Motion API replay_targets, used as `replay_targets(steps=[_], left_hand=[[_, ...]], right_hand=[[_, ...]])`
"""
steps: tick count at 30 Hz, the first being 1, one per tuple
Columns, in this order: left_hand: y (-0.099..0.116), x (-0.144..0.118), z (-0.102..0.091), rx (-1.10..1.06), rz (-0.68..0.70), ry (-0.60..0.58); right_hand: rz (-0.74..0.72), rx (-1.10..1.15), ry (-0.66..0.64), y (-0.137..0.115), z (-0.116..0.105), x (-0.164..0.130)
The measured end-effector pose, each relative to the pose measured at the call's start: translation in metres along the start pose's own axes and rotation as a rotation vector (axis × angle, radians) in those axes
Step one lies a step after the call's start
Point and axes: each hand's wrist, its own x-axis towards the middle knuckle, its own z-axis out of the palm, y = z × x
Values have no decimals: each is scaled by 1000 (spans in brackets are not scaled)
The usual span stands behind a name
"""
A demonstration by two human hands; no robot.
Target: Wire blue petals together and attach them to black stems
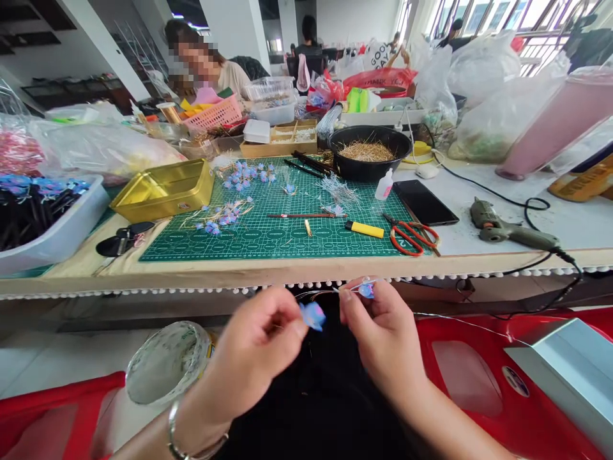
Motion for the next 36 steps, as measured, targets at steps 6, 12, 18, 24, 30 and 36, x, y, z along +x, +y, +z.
replay_targets(steps=[6,12,18,24,30,36], left_hand=[[4,-5,-7,635,564,376],[-10,-12,12,688,643,239],[-12,-7,7,734,557,138],[-13,1,1,606,483,46],[-14,2,-1,664,454,18],[-15,1,-4,765,449,-3]], right_hand=[[305,175,-238,-11,-4,-7],[433,337,-258,-12,3,-14],[542,433,-272,-19,2,-14],[699,471,-374,-25,-10,-12],[801,547,-329,-25,-8,-7],[868,614,-290,-25,-4,-2]])
